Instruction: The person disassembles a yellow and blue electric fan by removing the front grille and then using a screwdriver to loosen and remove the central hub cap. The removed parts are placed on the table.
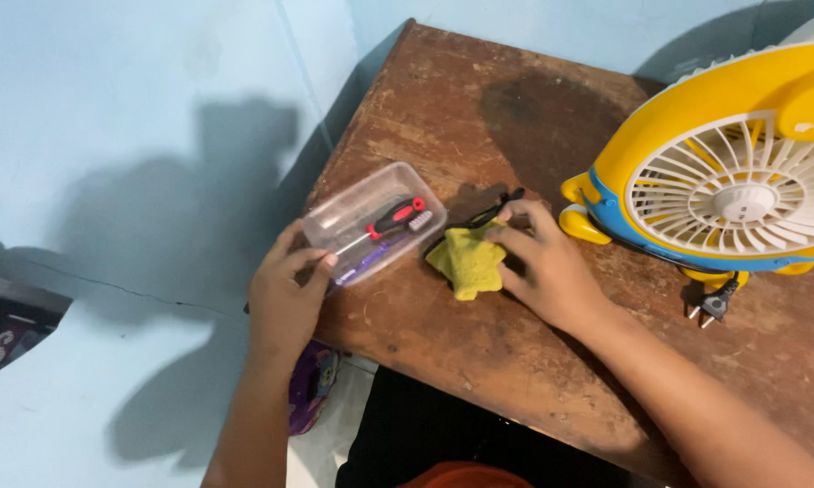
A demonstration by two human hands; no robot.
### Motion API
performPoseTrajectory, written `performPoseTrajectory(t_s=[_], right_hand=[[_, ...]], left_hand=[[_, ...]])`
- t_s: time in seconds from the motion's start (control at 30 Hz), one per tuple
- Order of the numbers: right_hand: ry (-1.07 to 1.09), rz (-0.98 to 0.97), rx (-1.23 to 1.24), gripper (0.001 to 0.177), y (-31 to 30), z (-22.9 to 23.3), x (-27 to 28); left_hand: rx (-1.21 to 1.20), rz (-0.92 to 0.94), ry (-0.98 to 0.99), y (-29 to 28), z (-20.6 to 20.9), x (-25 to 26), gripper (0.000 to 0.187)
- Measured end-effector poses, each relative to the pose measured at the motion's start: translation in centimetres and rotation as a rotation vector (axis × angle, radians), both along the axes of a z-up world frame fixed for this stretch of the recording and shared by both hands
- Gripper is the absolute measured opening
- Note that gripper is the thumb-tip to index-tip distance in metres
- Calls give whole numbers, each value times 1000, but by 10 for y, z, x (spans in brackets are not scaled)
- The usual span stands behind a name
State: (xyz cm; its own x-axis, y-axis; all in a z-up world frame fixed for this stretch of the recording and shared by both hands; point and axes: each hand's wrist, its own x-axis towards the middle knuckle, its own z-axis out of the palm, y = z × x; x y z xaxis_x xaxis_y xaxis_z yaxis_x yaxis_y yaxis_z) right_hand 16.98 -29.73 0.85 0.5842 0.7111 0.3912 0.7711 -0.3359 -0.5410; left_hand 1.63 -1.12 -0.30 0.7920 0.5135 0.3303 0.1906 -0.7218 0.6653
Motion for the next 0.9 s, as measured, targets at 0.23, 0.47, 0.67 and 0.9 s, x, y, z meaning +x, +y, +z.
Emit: performPoseTrajectory(t_s=[0.23,0.47,0.67,0.9], right_hand=[[21,-30,62,39,-10,9,6],[40,-45,99,39,-15,20,7],[154,-47,177,38,-6,29,2],[36,-6,283,39,29,34,-11]], left_hand=[[-115,50,165,-9,15,-7,34],[-42,-141,198,-1,7,22,41],[-132,-134,288,-19,4,15,45],[-38,-89,129,-23,30,1,46]])
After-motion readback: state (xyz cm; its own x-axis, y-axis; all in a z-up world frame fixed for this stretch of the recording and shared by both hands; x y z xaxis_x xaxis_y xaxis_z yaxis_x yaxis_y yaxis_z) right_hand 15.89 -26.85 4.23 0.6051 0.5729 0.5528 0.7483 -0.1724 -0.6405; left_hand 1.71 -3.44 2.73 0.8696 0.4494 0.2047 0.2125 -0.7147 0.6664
